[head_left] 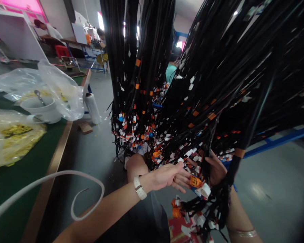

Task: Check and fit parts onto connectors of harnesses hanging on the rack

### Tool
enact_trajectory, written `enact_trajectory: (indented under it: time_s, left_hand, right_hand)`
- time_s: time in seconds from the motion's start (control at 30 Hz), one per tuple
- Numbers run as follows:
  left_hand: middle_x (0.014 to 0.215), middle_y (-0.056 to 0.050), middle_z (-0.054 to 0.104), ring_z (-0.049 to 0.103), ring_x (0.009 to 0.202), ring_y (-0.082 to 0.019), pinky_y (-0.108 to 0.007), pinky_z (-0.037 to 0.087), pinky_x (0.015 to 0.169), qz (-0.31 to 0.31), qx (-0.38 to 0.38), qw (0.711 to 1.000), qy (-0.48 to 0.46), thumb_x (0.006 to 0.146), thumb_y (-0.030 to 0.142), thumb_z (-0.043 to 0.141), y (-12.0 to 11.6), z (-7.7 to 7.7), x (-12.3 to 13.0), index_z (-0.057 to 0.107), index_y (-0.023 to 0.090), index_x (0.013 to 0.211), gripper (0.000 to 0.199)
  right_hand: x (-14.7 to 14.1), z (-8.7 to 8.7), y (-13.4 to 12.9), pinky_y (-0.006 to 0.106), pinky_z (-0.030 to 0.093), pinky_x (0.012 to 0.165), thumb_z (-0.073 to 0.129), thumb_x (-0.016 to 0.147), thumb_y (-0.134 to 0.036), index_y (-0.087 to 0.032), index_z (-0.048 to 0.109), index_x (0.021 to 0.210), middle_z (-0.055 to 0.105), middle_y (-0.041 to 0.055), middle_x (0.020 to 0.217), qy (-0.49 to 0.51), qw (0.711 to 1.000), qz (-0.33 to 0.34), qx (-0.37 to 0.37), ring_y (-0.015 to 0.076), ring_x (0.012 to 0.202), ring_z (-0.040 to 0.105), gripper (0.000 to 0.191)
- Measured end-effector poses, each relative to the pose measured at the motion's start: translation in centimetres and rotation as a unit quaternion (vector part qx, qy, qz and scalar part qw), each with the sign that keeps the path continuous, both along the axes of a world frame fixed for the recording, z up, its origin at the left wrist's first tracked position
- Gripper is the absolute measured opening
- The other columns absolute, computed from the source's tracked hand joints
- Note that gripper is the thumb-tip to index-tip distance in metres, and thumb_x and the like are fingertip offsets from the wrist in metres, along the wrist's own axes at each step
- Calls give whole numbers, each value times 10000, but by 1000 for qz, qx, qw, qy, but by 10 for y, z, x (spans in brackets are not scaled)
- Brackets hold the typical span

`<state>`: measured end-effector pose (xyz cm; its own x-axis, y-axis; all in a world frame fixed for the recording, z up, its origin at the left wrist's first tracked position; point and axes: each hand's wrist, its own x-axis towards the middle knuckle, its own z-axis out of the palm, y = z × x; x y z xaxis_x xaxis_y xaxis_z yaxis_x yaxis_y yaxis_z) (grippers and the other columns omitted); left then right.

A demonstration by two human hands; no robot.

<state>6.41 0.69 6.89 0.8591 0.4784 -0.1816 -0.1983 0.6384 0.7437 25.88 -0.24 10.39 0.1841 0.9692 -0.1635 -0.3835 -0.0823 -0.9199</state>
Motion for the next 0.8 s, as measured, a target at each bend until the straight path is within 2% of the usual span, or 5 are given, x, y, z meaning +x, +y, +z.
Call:
enact_trajectory:
  time_s: [0.17,0.33,0.47,0.6,0.8]
  left_hand:
    - [1110,-120,610,591,952,-173,-297,466,790,52,111,985,119,809,549,526,1,-13,0,513,171,1240,574]
    - [1026,-108,626,575,873,-164,-282,444,739,90,220,956,173,820,512,523,1,-22,9,469,147,1268,580]
    - [1167,-106,577,532,1033,-200,-291,416,854,0,291,953,80,737,472,641,-11,-16,21,519,161,1213,582]
    - [871,-16,617,546,787,-158,-252,431,709,-104,300,946,69,590,407,771,-24,-9,22,601,161,950,468]
    - [636,51,505,417,560,-68,-191,341,517,-42,181,974,128,520,317,768,-21,-16,-1,530,141,726,361]
  right_hand:
    - [12,-14,2,448,439,971,668,659,-444,-351,544,1175,545,-14,1292,-38,996,-29,76,256,1235,456,539]
    - [21,-23,5,370,377,1021,566,748,-507,-382,571,1141,401,-81,1421,-63,988,-117,76,176,1370,228,412]
    - [2,-22,6,424,421,968,548,762,-535,-311,638,1059,522,6,1325,24,991,-78,103,243,1231,455,383]
    - [-27,-14,2,335,485,846,685,724,-377,-255,673,905,653,35,1103,23,987,-119,104,203,978,605,219]
    - [-67,11,-28,240,447,519,517,824,-536,-216,610,1001,618,17,667,139,986,28,84,130,569,537,377]
